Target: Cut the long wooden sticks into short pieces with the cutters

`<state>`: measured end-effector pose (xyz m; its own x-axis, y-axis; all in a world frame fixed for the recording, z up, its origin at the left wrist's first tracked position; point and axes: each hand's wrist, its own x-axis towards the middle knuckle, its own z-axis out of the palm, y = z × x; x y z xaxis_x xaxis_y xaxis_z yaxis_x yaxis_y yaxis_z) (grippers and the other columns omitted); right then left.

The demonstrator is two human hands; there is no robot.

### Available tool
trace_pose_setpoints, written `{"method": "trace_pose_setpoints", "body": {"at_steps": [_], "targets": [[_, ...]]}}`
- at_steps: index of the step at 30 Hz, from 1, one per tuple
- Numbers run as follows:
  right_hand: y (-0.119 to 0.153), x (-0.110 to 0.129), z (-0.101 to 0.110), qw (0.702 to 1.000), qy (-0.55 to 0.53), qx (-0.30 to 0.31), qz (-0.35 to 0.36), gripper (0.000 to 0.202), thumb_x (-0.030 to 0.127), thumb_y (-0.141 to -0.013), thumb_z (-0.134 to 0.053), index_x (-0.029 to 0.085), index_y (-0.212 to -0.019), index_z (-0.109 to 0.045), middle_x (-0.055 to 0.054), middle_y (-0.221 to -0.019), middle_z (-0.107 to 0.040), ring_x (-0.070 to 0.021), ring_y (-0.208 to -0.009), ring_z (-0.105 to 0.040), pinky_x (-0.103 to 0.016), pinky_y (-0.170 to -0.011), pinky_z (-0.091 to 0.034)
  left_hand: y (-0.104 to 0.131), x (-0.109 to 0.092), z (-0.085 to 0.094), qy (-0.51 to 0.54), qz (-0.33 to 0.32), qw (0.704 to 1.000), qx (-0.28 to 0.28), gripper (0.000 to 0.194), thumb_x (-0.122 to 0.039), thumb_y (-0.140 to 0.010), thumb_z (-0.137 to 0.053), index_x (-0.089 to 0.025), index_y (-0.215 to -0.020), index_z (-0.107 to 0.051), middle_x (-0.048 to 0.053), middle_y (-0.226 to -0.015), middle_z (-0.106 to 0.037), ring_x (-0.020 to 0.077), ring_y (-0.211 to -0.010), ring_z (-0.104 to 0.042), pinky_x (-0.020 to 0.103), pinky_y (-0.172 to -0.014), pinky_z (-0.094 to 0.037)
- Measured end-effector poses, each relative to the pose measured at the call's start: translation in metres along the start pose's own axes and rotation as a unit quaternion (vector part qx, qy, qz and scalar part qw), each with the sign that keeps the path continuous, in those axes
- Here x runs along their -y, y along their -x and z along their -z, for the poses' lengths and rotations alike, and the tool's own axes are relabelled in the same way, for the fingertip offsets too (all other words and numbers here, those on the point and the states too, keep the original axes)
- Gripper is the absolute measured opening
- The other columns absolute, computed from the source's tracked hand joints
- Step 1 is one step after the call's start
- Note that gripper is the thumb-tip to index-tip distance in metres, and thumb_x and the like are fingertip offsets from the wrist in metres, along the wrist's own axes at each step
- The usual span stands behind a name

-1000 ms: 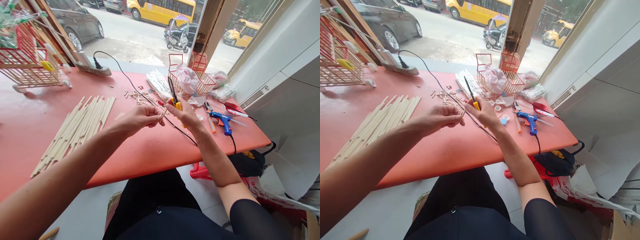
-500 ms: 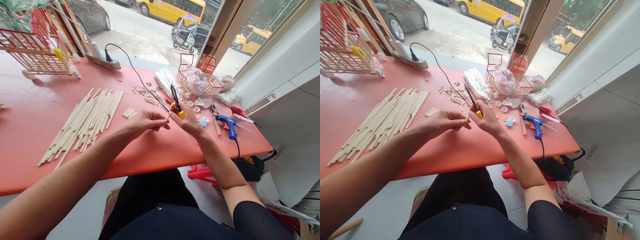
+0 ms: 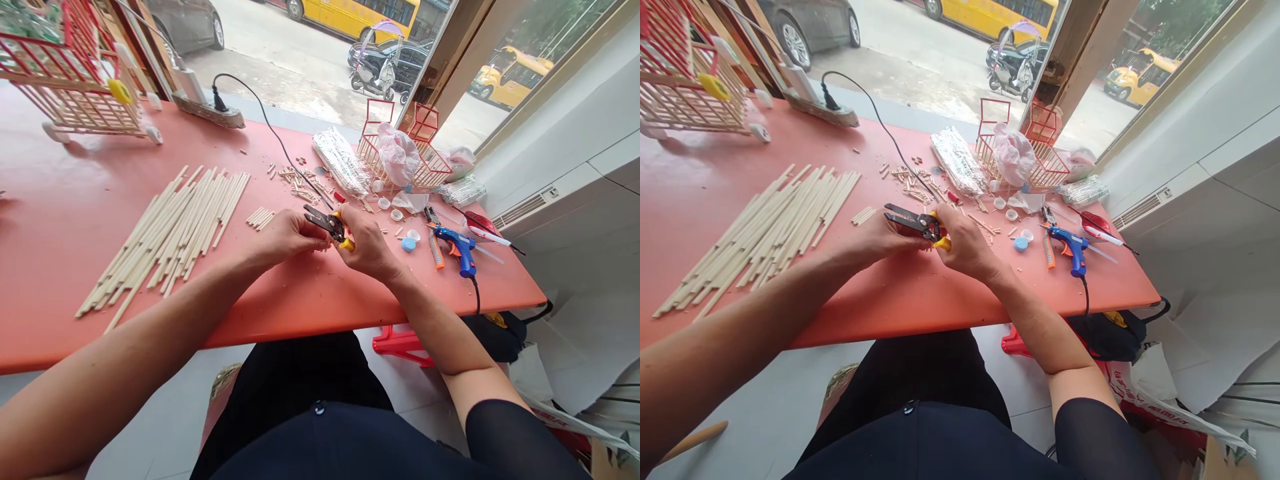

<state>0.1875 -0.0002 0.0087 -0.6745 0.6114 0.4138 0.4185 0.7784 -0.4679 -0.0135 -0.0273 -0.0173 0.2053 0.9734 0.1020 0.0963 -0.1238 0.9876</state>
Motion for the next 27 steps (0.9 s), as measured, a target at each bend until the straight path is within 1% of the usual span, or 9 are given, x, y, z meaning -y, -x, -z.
{"method": "trace_pose_setpoints", "body": {"at_steps": [3, 11, 16, 20, 23, 25, 27], "targets": [[0.001, -0.002, -0.005, 1.000, 0.000, 0.014, 0.005, 0.024, 0.016, -0.078, -0.056, 0.026, -0.093, -0.039, -0.001, -0.083, -0.051, -0.0185, -0.072, -0.042, -0.032, -0.069, -0.040, 0.000, 0.005, 0.002, -0.036, -0.028, 0.999, 0.001, 0.014, -0.032, -0.061, -0.082, -0.018, -0.065, -0.081, 0.005, -0.069, -0.078, 0.0265, -0.074, -0.073, 0.037, -0.078, -0.057], [0.001, -0.002, -0.004, 1.000, -0.004, 0.020, 0.002, 0.027, 0.016, -0.077, -0.056, 0.026, -0.092, -0.037, -0.001, -0.084, -0.050, -0.0180, -0.073, -0.042, -0.032, -0.069, -0.039, 0.002, 0.008, 0.001, -0.050, -0.034, 0.998, 0.001, 0.010, -0.028, -0.063, -0.078, -0.019, -0.065, -0.082, 0.005, -0.073, -0.081, 0.0267, -0.077, -0.076, 0.035, -0.076, -0.057], [0.001, -0.003, -0.004, 1.000, -0.002, 0.026, -0.008, 0.027, 0.018, -0.078, -0.057, 0.026, -0.091, -0.035, -0.001, -0.085, -0.051, -0.0184, -0.073, -0.043, -0.033, -0.069, -0.039, 0.000, 0.014, 0.000, -0.061, -0.024, 0.998, 0.001, 0.017, -0.029, -0.067, -0.076, -0.020, -0.076, -0.087, 0.004, -0.071, -0.080, 0.0265, -0.074, -0.076, 0.036, -0.076, -0.059], [0.001, -0.003, -0.004, 0.999, -0.006, 0.028, -0.013, 0.025, 0.020, -0.082, -0.060, 0.026, -0.090, -0.037, -0.001, -0.083, -0.051, -0.0182, -0.072, -0.042, -0.033, -0.069, -0.039, 0.000, 0.013, 0.001, -0.082, -0.050, 0.995, 0.007, 0.016, -0.032, -0.069, -0.076, -0.020, -0.072, -0.086, 0.004, -0.071, -0.080, 0.0260, -0.076, -0.076, 0.034, -0.079, -0.058], [0.000, -0.001, -0.002, 0.999, -0.014, 0.023, -0.034, 0.023, 0.027, -0.087, -0.063, 0.026, -0.089, -0.040, 0.000, -0.082, -0.051, -0.0178, -0.071, -0.042, -0.033, -0.069, -0.039, 0.003, 0.006, -0.001, -0.108, -0.051, 0.993, 0.006, 0.020, -0.034, -0.072, -0.075, -0.020, -0.077, -0.088, 0.004, -0.075, -0.082, 0.0252, -0.077, -0.077, 0.031, -0.076, -0.057], [-0.001, 0.001, 0.001, 0.998, -0.028, 0.018, -0.047, 0.024, 0.034, -0.091, -0.064, 0.026, -0.089, -0.042, 0.000, -0.082, -0.052, -0.0178, -0.072, -0.043, -0.034, -0.070, -0.039, 0.005, 0.001, -0.002, -0.128, -0.039, 0.991, 0.000, 0.022, -0.034, -0.073, -0.075, -0.019, -0.080, -0.088, 0.004, -0.076, -0.083, 0.0252, -0.079, -0.077, 0.030, -0.075, -0.056], [-0.002, 0.003, 0.005, 0.997, -0.043, 0.010, -0.063, 0.028, 0.043, -0.094, -0.064, 0.026, -0.089, -0.043, -0.001, -0.083, -0.054, -0.0184, -0.074, -0.046, -0.034, -0.071, -0.040, 0.007, -0.003, -0.003, -0.134, -0.027, 0.991, -0.007, 0.021, -0.034, -0.073, -0.075, -0.018, -0.079, -0.088, 0.004, -0.074, -0.082, 0.0249, -0.079, -0.077, 0.029, -0.074, -0.055]]}}
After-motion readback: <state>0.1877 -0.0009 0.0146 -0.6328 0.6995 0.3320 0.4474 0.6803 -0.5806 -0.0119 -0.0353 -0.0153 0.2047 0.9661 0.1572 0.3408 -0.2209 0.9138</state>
